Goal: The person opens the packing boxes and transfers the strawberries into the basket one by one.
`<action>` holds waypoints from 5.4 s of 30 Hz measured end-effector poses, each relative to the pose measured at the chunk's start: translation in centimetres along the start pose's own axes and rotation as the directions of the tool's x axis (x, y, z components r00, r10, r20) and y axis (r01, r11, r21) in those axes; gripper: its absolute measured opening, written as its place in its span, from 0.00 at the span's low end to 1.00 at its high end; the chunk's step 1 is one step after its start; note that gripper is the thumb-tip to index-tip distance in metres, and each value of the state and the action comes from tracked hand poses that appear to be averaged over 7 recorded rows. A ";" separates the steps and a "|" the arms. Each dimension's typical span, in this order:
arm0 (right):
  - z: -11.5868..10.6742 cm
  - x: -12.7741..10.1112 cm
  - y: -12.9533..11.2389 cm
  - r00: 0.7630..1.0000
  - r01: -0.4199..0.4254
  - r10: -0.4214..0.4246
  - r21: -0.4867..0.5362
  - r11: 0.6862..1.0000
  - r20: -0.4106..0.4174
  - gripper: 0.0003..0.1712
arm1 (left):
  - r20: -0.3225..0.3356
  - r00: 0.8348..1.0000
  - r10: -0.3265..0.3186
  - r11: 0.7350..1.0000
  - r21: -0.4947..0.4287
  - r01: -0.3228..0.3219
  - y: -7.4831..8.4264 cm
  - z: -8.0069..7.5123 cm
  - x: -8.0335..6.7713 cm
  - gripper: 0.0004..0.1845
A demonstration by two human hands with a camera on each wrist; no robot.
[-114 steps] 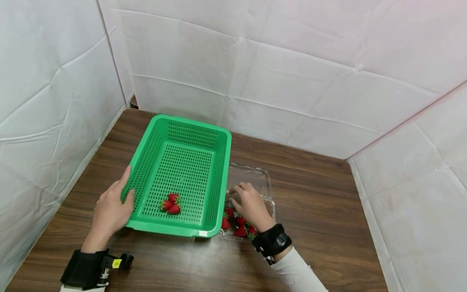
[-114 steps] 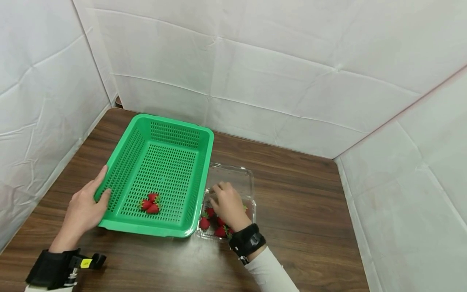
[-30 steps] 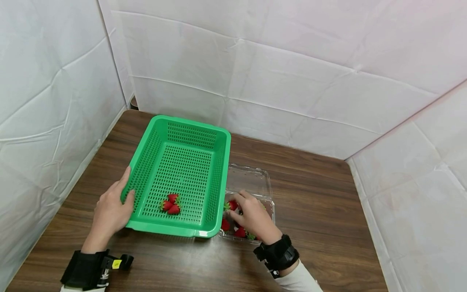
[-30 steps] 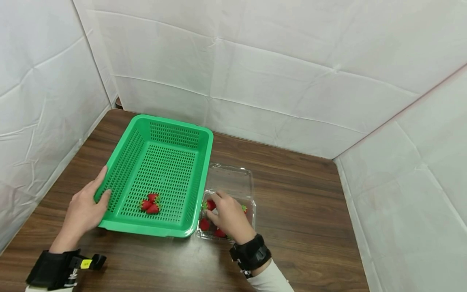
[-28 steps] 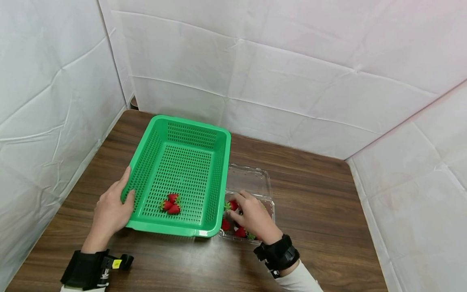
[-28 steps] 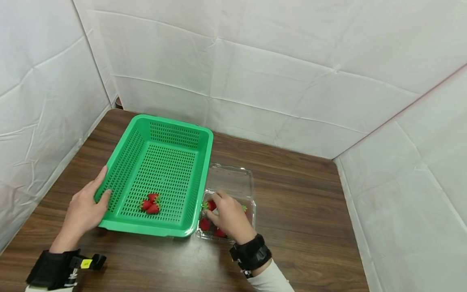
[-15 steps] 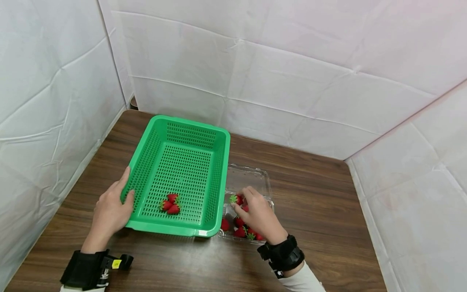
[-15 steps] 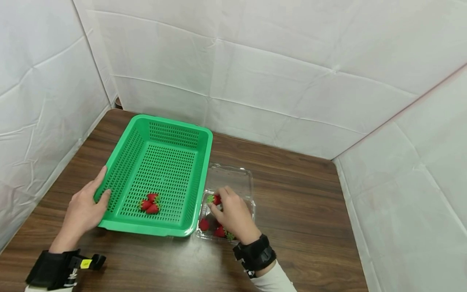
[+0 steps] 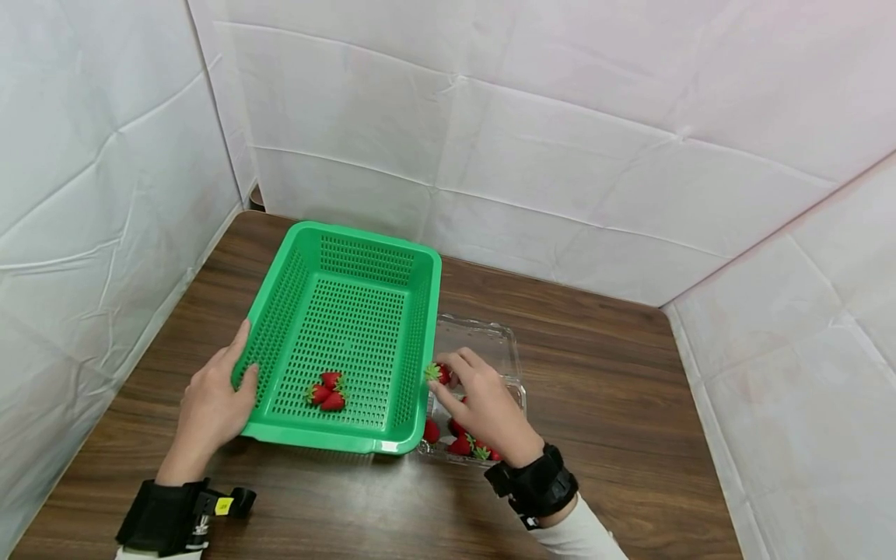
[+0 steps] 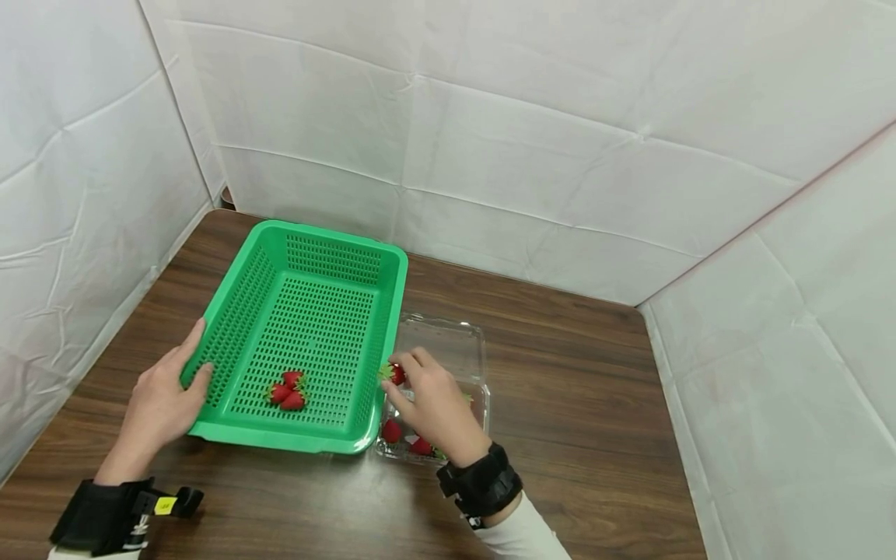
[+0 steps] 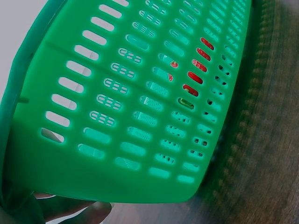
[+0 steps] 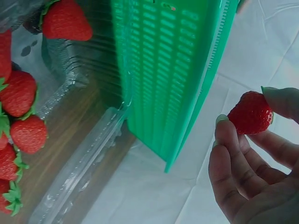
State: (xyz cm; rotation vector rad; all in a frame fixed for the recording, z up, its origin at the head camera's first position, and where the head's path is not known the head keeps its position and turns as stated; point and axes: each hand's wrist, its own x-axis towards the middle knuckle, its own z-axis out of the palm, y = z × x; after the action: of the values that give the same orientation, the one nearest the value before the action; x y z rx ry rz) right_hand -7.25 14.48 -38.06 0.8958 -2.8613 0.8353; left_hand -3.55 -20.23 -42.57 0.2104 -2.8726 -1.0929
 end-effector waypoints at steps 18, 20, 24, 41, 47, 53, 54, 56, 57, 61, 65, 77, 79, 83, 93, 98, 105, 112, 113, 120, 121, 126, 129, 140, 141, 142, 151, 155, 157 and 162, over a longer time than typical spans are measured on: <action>0.3 2.4 -1.6 0.994 0.084 -0.083 -0.022 0.996 0.072 0.14 | -0.004 1.000 0.006 1.000 0.002 -0.006 -0.1 0.0 0.1 0.34; 0.3 2.7 -1.6 0.992 0.095 -0.092 -0.032 0.995 0.084 0.14 | -0.006 1.000 0.008 1.000 0.003 -0.008 -0.1 0.1 0.1 0.34; 0.5 3.1 -1.8 0.988 0.104 -0.096 -0.065 0.992 0.120 0.15 | -0.005 1.000 0.009 1.000 0.006 -0.009 -0.2 0.0 0.1 0.34; 1.0 4.8 -2.9 0.955 0.233 -0.198 -0.144 0.962 0.221 0.13 | -0.005 1.000 0.004 1.000 0.004 -0.004 -0.1 0.1 0.1 0.34; 1.1 5.7 -3.1 0.948 0.264 -0.228 -0.149 0.953 0.220 0.12 | -0.007 1.000 0.001 1.000 0.002 -0.001 0.0 0.1 0.1 0.34; 1.2 6.3 -3.3 0.936 0.293 -0.244 -0.175 0.940 0.255 0.13 | -0.015 1.000 0.005 1.000 0.002 -0.005 -0.1 0.1 0.0 0.34; 1.2 6.4 -3.4 0.934 0.296 -0.246 -0.176 0.939 0.259 0.13 | -0.015 1.000 0.005 1.000 0.001 -0.005 -0.1 0.1 0.0 0.34; 1.3 6.5 -3.4 0.931 0.301 -0.249 -0.173 0.938 0.267 0.12 | -0.012 1.000 0.001 1.000 -0.001 -0.001 -0.1 0.1 0.1 0.34; 1.3 6.6 -3.4 0.930 0.303 -0.251 -0.171 0.937 0.269 0.12 | -0.012 1.000 0.001 1.000 0.000 -0.001 -0.1 0.1 0.1 0.34; 1.2 6.9 -3.5 0.926 0.306 -0.250 -0.174 0.936 0.284 0.11 | -0.008 1.000 -0.001 1.000 0.001 0.001 -0.1 0.1 0.1 0.34; 1.3 7.2 -3.8 0.918 0.319 -0.251 -0.196 0.927 0.307 0.10 | -0.010 1.000 0.001 1.000 -0.001 -0.001 -0.1 0.0 0.1 0.34; 1.7 7.8 -4.3 0.895 0.356 -0.265 -0.215 0.909 0.359 0.10 | -0.012 1.000 0.008 1.000 -0.004 -0.008 -0.1 0.1 0.2 0.34; 1.7 7.9 -4.4 0.891 0.362 -0.267 -0.221 0.905 0.366 0.09 | -0.015 1.000 0.010 1.000 -0.005 -0.010 -0.1 0.1 0.2 0.34; 1.8 8.1 -4.6 0.886 0.372 -0.266 -0.239 0.897 0.380 0.09 | -0.016 1.000 0.009 1.000 -0.003 -0.009 -0.1 0.1 0.2 0.34; 2.1 8.5 -4.9 0.871 0.388 -0.255 -0.270 0.881 0.421 0.08 | -0.012 1.000 0.006 1.000 -0.001 -0.006 -0.1 0.1 0.1 0.34; 2.1 8.7 -5.2 0.859 0.405 -0.257 -0.281 0.870 0.442 0.08 | -0.006 1.000 0.001 1.000 -0.002 -0.001 -0.2 0.1 0.1 0.34; 2.5 9.0 -5.2 0.850 0.437 -0.275 -0.312 0.843 0.449 0.06 | -0.006 1.000 0.001 1.000 -0.001 -0.001 -0.3 0.2 0.2 0.34; 2.9 9.4 -5.4 0.831 0.466 -0.265 -0.351 0.812 0.490 0.05 | -0.009 1.000 -0.002 1.000 -0.002 0.002 -0.2 0.2 0.2 0.34; 3.0 9.5 -5.5 0.828 0.467 -0.263 -0.351 0.812 0.495 0.05 | -0.009 1.000 -0.001 1.000 -0.002 0.001 -0.2 0.2 0.2 0.34; 3.4 10.1 -5.8 0.816 0.471 -0.267 -0.324 0.820 0.512 0.05 | -0.019 1.000 0.009 1.000 -0.007 -0.010 -0.2 0.2 0.2 0.34; 3.5 10.1 -5.9 0.814 0.474 -0.267 -0.323 0.819 0.515 0.05 | -0.018 1.000 0.010 1.000 -0.006 -0.010 -0.2 0.2 0.2 0.34; 3.9 10.5 -6.1 0.801 0.476 -0.248 -0.328 0.816 0.545 0.04 | -0.013 1.000 0.007 1.000 -0.003 -0.007 -0.2 0.2 0.2 0.35; 4.2 10.8 -6.2 0.792 0.472 -0.229 -0.330 0.817 0.566 0.04 | -0.014 1.000 0.006 1.000 -0.005 -0.006 -0.2 0.1 0.2 0.34; 5.1 11.4 -6.5 0.759 0.486 -0.155 -0.392 0.781 0.632 0.07 | -0.017 1.000 0.004 1.000 -0.007 -0.004 -0.3 0.0 0.2 0.34; 5.1 11.5 -6.6 0.753 0.488 -0.142 -0.401 0.775 0.643 0.07 | -0.016 1.000 0.005 1.000 -0.007 -0.005 -0.3 0.0 0.2 0.34; 5.1 11.5 -6.7 0.746 0.487 -0.126 -0.407 0.773 0.654 0.08 | -0.016 1.000 0.005 1.000 -0.008 -0.005 -0.3 0.0 0.2 0.34; 6.1 12.2 -7.7 0.693 0.450 -0.013 -0.418 0.789 0.720 0.08 | -0.014 1.000 0.004 1.000 -0.007 -0.004 -0.3 0.0 0.3 0.35; 6.8 12.4 -7.9 0.680 0.429 0.016 -0.416 0.802 0.733 0.18 | -0.021 1.000 0.014 1.000 -0.012 -0.014 -0.3 0.0 0.2 0.35; 7.0 12.5 -7.9 0.675 0.422 0.033 -0.422 0.802 0.737 0.19 | -0.027 0.999 0.019 1.000 -0.013 -0.020 -0.3 0.0 0.2 0.35; 7.7 12.4 -7.9 0.671 0.442 0.047 -0.449 0.777 0.740 0.11 | -0.030 0.999 0.026 1.000 -0.014 -0.027 -0.4 0.1 0.3 0.35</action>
State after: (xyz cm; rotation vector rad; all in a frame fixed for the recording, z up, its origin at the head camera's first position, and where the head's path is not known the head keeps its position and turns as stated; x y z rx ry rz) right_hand -12.37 -1.28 -38.56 1.6684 -3.1188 -0.6332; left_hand -3.81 -20.46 -42.92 0.1856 -2.8323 -1.0966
